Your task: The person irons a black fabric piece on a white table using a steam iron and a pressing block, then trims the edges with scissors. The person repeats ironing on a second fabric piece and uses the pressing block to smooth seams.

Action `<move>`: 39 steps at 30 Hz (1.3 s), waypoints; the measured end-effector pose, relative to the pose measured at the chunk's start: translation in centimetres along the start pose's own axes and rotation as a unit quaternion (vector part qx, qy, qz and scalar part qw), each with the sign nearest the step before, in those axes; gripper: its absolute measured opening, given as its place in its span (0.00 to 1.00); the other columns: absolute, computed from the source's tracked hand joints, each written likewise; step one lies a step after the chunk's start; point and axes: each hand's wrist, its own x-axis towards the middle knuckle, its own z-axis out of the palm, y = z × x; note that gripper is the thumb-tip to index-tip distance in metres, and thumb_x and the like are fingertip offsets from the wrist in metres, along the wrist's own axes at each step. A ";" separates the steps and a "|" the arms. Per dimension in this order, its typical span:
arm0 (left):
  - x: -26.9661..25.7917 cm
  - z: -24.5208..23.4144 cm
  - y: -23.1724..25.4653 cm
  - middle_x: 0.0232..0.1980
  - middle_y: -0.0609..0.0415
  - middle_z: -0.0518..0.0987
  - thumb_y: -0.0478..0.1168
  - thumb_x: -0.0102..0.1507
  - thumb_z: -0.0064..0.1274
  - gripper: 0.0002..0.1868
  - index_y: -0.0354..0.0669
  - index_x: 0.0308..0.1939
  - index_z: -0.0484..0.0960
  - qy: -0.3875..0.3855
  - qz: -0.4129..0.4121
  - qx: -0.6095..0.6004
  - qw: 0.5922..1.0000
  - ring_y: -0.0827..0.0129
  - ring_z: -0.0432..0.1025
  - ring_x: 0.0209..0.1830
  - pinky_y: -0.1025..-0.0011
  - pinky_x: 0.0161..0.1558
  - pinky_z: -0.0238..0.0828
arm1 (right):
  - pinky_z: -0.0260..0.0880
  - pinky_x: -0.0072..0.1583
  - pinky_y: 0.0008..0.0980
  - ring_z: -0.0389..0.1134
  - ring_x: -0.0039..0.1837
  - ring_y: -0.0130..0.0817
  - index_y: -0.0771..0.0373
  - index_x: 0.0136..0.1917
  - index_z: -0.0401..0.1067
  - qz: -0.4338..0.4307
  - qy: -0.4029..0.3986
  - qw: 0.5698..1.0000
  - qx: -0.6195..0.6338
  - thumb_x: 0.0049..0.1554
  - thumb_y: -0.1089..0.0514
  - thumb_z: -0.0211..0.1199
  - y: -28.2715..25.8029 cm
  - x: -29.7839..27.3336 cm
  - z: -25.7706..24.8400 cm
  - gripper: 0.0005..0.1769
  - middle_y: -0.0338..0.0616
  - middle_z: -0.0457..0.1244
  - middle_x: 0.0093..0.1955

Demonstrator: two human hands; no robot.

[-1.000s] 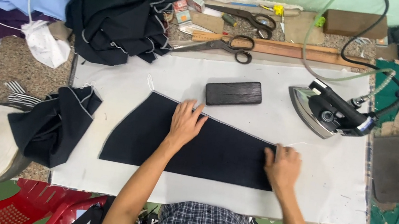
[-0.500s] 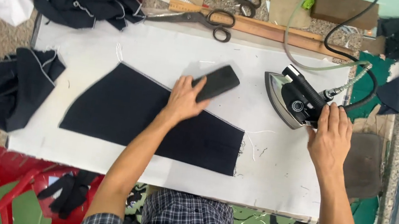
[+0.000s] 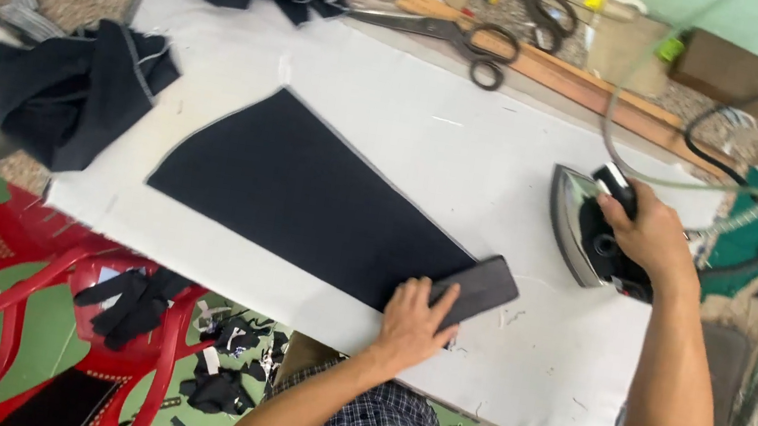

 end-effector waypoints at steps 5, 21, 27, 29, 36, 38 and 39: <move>-1.2 -1.4 -3.2 0.72 0.31 0.64 0.64 0.66 0.47 0.38 0.44 0.72 0.69 0.158 0.081 -0.029 0.984 0.40 0.58 0.69 0.47 0.66 0.54 | 0.61 0.54 0.60 0.63 0.58 0.80 0.68 0.62 0.63 0.039 0.040 0.998 -0.021 0.67 0.36 0.50 2.2 -1.5 3.1 0.31 0.80 0.66 0.53; -5.6 -8.8 -31.4 0.80 0.39 0.57 0.63 0.72 0.28 0.37 0.42 0.76 0.64 0.248 -0.123 0.103 0.955 0.48 0.48 0.82 0.46 0.77 0.39 | 0.66 0.58 0.62 0.65 0.61 0.82 0.57 0.79 0.58 0.129 0.013 0.986 -0.100 0.65 0.38 0.50 -18.1 -10.3 1.3 0.35 0.86 0.64 0.59; -6.3 -9.8 -36.4 0.82 0.49 0.54 0.61 0.73 0.26 0.33 0.55 0.78 0.61 0.223 -0.132 0.065 0.964 0.56 0.45 0.83 0.51 0.78 0.33 | 0.68 0.57 0.55 0.70 0.58 0.69 0.51 0.76 0.57 -0.021 -0.067 0.990 -0.123 0.60 0.40 0.56 -24.8 -7.7 11.0 0.35 0.72 0.69 0.55; -7.0 -10.6 -38.3 0.82 0.50 0.55 0.61 0.73 0.26 0.32 0.55 0.78 0.61 0.223 -0.141 0.067 0.962 0.57 0.46 0.83 0.52 0.78 0.34 | 0.69 0.56 0.53 0.72 0.56 0.65 0.51 0.74 0.58 -0.068 -0.107 0.981 -0.144 0.59 0.38 0.56 -29.3 -8.0 14.6 0.34 0.66 0.70 0.53; -9.8 -11.9 -46.4 0.82 0.49 0.56 0.64 0.71 0.38 0.33 0.60 0.77 0.65 0.275 -0.188 0.003 0.943 0.54 0.48 0.83 0.46 0.79 0.32 | 0.77 0.51 0.47 0.77 0.49 0.49 0.55 0.70 0.61 -0.306 -0.147 0.907 -0.249 0.60 0.35 0.57 -37.3 -9.6 25.2 0.32 0.52 0.72 0.50; -10.6 -11.0 -48.8 0.82 0.49 0.56 0.64 0.71 0.38 0.33 0.61 0.77 0.65 0.288 -0.202 0.001 0.936 0.55 0.48 0.83 0.46 0.78 0.33 | 0.77 0.50 0.47 0.77 0.48 0.47 0.54 0.70 0.61 -0.316 -0.144 0.899 -0.267 0.60 0.33 0.55 -39.3 -9.5 27.0 0.33 0.49 0.72 0.49; -10.8 -10.7 -50.1 0.82 0.50 0.57 0.64 0.71 0.38 0.33 0.62 0.77 0.65 0.299 -0.208 0.010 0.931 0.56 0.47 0.83 0.47 0.78 0.34 | 0.78 0.49 0.47 0.77 0.47 0.46 0.53 0.70 0.61 -0.324 -0.133 0.896 -0.274 0.60 0.31 0.54 -40.3 -9.4 27.9 0.34 0.47 0.72 0.47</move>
